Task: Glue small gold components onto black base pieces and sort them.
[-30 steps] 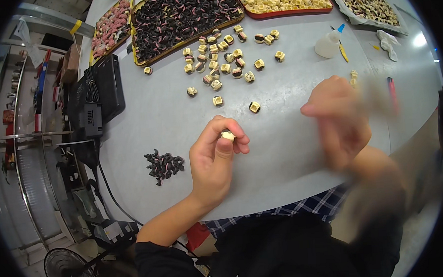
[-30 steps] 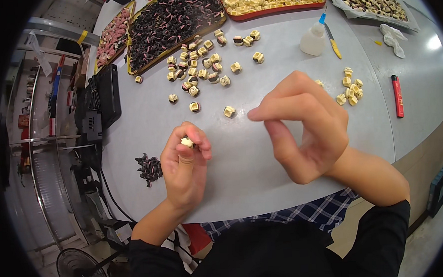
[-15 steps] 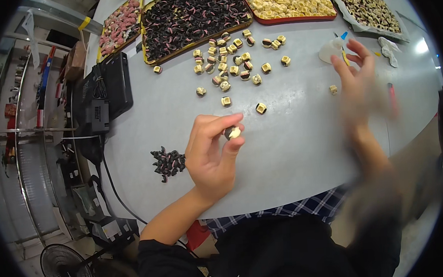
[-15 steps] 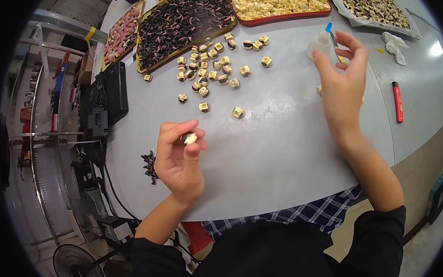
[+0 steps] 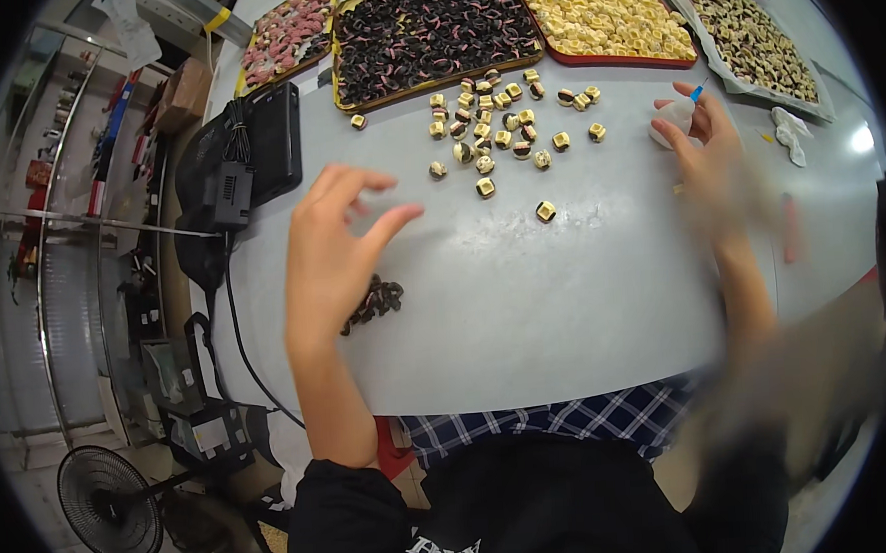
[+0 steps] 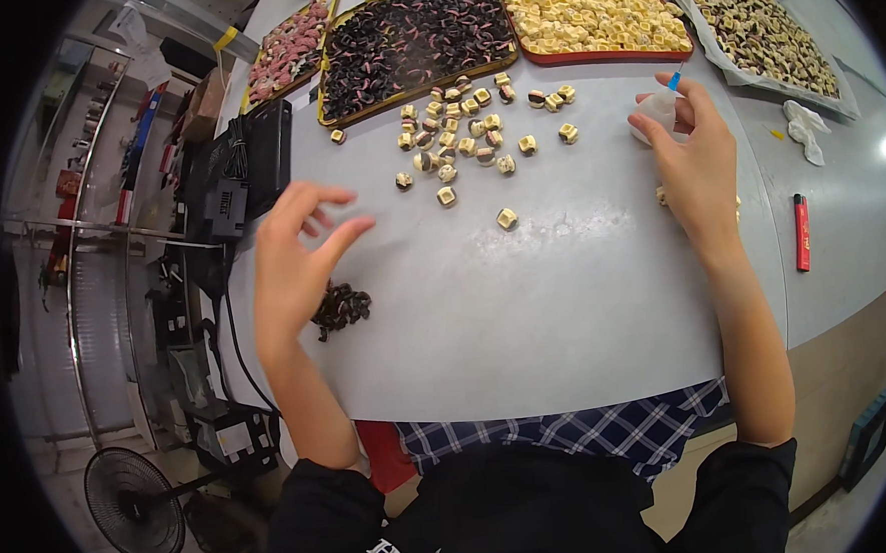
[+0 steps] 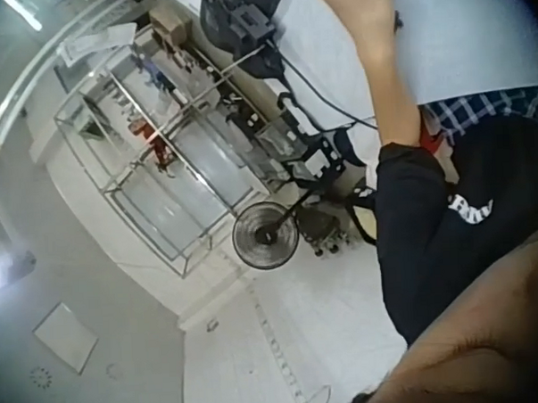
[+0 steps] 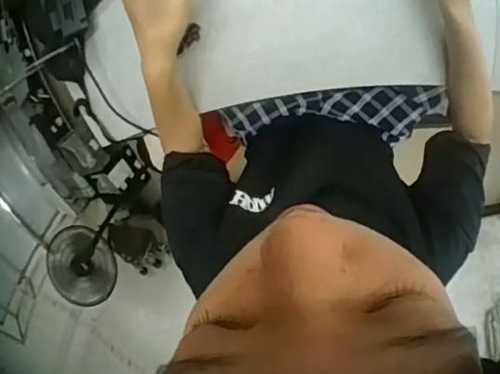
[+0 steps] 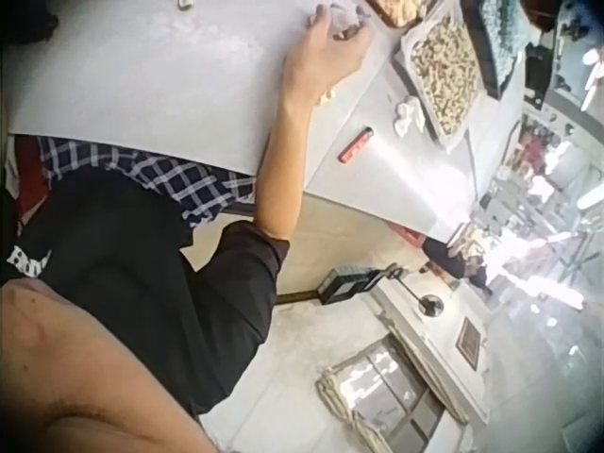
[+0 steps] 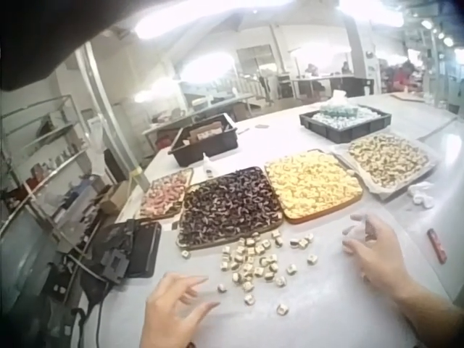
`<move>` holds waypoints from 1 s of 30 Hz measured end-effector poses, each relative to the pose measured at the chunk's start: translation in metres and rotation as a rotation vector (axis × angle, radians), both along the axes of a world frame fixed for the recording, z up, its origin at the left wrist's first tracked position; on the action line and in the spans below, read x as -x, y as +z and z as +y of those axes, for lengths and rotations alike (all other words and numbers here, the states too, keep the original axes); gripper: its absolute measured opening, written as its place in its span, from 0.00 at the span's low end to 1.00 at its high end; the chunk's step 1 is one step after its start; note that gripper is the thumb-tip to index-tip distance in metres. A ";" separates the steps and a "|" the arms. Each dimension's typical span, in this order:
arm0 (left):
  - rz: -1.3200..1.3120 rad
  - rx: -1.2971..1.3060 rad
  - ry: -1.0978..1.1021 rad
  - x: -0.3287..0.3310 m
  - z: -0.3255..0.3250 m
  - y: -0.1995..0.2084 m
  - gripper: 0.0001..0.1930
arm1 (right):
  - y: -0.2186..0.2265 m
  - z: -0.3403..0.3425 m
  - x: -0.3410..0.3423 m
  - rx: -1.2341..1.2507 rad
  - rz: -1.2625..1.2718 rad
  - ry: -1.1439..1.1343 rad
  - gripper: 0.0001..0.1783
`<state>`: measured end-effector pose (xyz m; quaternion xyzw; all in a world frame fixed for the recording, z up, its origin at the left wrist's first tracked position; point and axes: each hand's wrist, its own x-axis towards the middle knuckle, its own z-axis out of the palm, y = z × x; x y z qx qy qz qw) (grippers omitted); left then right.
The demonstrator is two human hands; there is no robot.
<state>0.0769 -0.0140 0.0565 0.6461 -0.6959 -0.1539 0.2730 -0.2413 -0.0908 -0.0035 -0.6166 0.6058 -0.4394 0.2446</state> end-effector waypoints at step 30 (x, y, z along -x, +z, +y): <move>0.359 0.108 -0.202 0.042 0.011 -0.018 0.01 | 0.013 0.009 -0.007 0.161 -0.288 0.288 0.19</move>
